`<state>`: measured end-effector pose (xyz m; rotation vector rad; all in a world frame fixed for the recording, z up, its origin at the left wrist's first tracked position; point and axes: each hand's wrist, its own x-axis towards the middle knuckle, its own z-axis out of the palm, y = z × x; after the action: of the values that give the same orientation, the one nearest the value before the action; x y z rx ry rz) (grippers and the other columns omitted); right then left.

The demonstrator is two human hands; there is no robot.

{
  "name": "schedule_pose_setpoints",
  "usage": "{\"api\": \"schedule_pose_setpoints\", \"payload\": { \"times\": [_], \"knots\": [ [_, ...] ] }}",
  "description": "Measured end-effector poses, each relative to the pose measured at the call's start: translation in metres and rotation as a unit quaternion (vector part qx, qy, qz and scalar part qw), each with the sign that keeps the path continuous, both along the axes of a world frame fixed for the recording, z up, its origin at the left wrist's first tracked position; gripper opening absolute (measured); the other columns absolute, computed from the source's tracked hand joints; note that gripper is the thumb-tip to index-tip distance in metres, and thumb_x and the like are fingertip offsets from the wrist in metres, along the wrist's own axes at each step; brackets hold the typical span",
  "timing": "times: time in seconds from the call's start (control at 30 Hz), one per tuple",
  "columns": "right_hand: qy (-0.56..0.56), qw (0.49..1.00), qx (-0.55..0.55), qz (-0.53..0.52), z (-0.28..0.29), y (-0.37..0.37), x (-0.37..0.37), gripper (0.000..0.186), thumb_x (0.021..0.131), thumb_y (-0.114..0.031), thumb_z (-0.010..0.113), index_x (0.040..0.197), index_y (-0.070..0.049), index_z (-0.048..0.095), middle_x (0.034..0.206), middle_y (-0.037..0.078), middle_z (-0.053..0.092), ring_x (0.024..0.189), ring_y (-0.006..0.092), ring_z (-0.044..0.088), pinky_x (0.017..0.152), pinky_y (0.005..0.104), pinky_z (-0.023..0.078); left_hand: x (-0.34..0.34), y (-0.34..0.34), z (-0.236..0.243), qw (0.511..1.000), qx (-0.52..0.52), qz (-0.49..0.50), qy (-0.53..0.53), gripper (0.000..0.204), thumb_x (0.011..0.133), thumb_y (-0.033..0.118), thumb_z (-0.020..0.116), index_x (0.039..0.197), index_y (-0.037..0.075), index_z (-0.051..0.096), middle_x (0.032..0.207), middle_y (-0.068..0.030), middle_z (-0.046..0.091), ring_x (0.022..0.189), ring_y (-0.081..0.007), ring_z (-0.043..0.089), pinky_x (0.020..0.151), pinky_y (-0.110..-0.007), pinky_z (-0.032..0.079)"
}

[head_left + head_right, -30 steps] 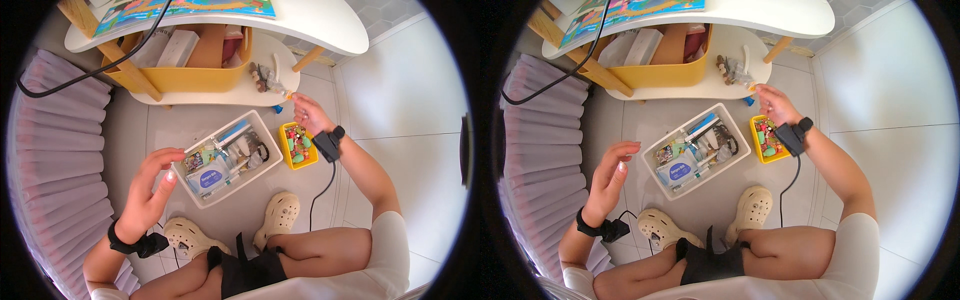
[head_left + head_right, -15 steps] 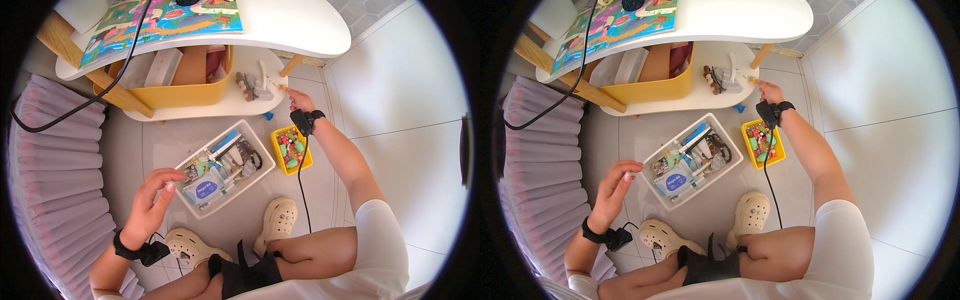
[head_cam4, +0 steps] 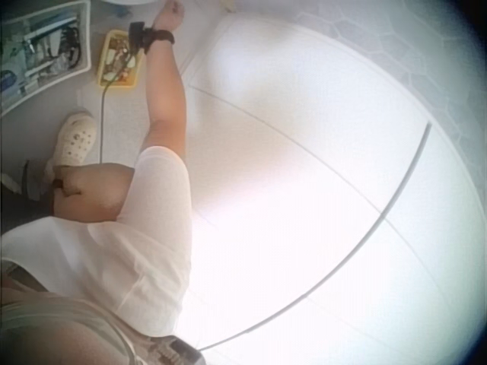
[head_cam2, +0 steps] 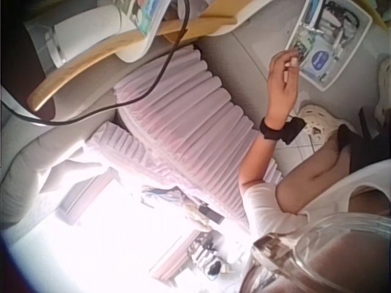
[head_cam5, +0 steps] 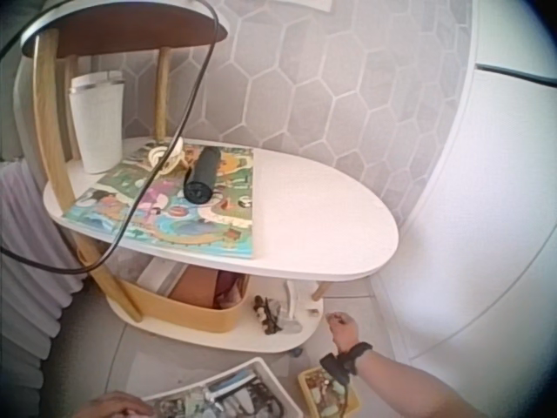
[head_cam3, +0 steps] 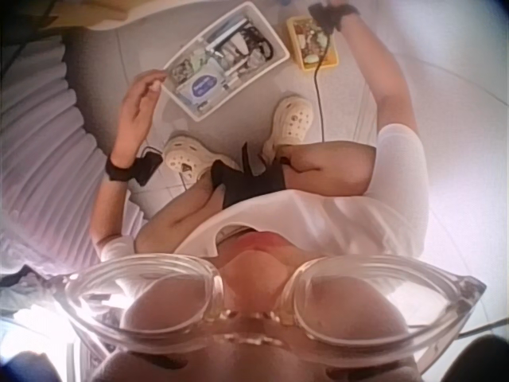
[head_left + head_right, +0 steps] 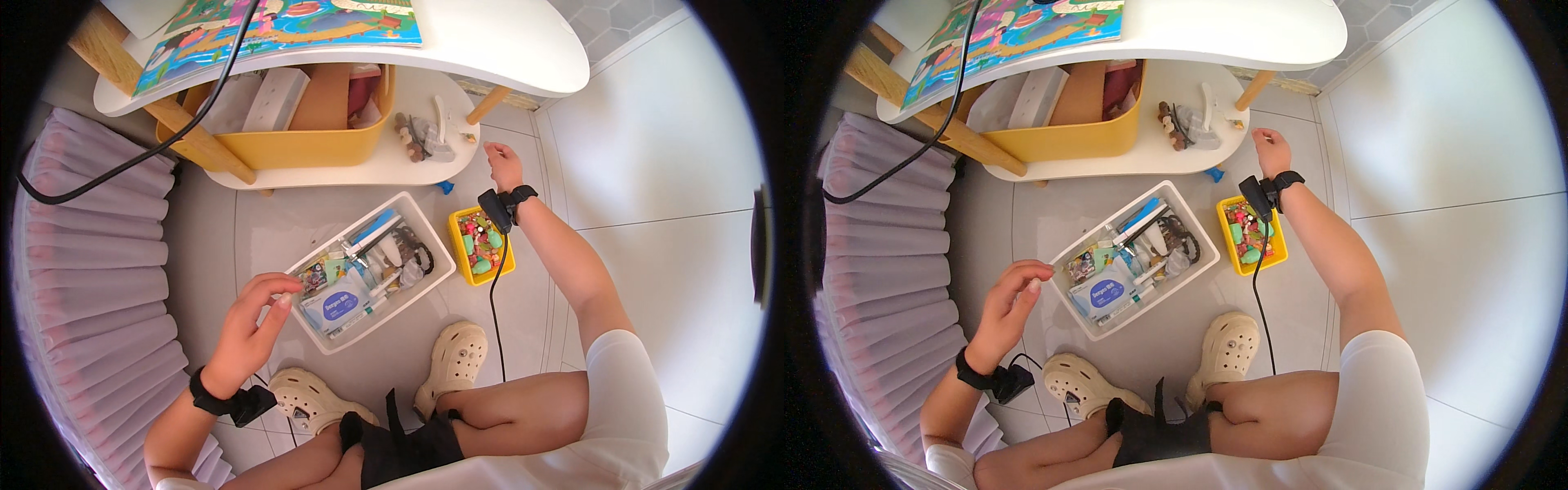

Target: The person sorts through various small items in a white bin, including pens and toys, before picking up and opening a small plastic packet to retrieve a toy figure.

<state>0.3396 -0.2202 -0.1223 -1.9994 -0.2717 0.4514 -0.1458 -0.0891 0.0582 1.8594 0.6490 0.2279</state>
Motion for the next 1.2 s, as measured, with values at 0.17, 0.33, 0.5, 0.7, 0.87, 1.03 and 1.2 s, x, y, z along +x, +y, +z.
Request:
{"api": "schedule_pose_setpoints", "payload": {
  "times": [0.17,0.33,0.5,0.7,0.87,1.03,1.2],
  "knots": [
    [0.069,0.993,-0.087,0.038,0.013,0.016,0.0,0.052,0.084,-0.055,0.063,0.098,-0.006,0.073,0.069,0.001,0.054,0.05,0.0114,0.047,0.045,0.0288,0.038,-0.003,0.0,-0.005,1.0,0.0,0.001,0.017,0.02,0.098,0.014,0.053,0.112,0.003,0.062,0.115,-0.0117,0.06,0.104,-0.022,0.057,0.086,-0.031,0.046],
    [0.116,0.984,-0.124,0.055,0.018,0.025,0.007,0.056,0.082,-0.061,0.063,0.095,-0.008,0.074,0.072,0.0,0.054,0.049,0.0108,0.045,0.044,0.0285,0.036,0.0,-0.001,-0.006,1.0,-0.001,-0.006,0.015,0.02,0.096,0.012,0.054,0.112,0.003,0.061,0.115,-0.0116,0.06,0.103,-0.0219,0.057,0.085,-0.031,0.047],
    [0.131,0.987,-0.071,0.054,0.009,0.019,0.017,0.046,0.081,-0.049,0.07,0.101,-0.008,0.071,0.082,0.001,0.057,0.055,0.0087,0.045,0.046,0.0256,0.036,-0.001,0.0,-0.007,0.999,-0.02,-0.012,0.026,0.02,0.098,0.015,0.052,0.113,0.005,0.061,0.119,-0.0096,0.059,0.109,-0.0199,0.055,0.09,-0.031,0.044],
    [0.051,0.99,0.014,0.133,0.043,0.014,-0.021,0.027,0.089,-0.029,0.069,0.107,-0.01,0.064,0.075,-0.005,0.049,0.06,0.0046,0.039,0.051,0.0214,0.033,-0.005,-0.001,-0.01,0.999,-0.023,-0.01,0.03,0.021,0.096,0.01,0.053,0.115,0.006,0.06,0.12,-0.0098,0.058,0.109,-0.0201,0.055,0.09,-0.031,0.044],
    [0.09,0.955,0.075,0.273,0.098,0.011,-0.09,0.021,0.093,-0.026,0.065,0.104,-0.009,0.063,0.075,-0.007,0.049,0.066,0.0029,0.04,0.059,0.0199,0.034,-0.001,0.0,-0.011,1.0,0.01,-0.002,0.001,0.021,0.092,0.006,0.057,0.113,0.003,0.06,0.115,-0.0113,0.059,0.105,-0.0221,0.058,0.087,-0.031,0.047],
    [0.183,0.902,0.108,0.376,0.141,0.01,-0.165,0.017,0.095,-0.022,0.062,0.105,-0.008,0.06,0.082,-0.006,0.052,0.071,0.0032,0.043,0.063,0.0199,0.036,0.022,0.001,0.007,0.997,0.06,-0.014,-0.036,0.03,0.09,0.008,0.063,0.119,0.002,0.056,0.116,-0.0121,0.058,0.106,-0.0226,0.057,0.089,-0.032,0.046],
    [0.283,0.844,0.156,0.429,0.165,0.013,-0.204,0.016,0.095,-0.021,0.063,0.105,-0.007,0.062,0.089,-0.005,0.057,0.077,0.0017,0.046,0.067,0.0197,0.038,0.038,-0.004,0.018,0.998,0.031,-0.023,-0.054,0.041,0.087,0.007,0.068,0.125,0.001,0.052,0.113,-0.0111,0.06,0.106,-0.0197,0.057,0.092,-0.032,0.046]
  ]
}}
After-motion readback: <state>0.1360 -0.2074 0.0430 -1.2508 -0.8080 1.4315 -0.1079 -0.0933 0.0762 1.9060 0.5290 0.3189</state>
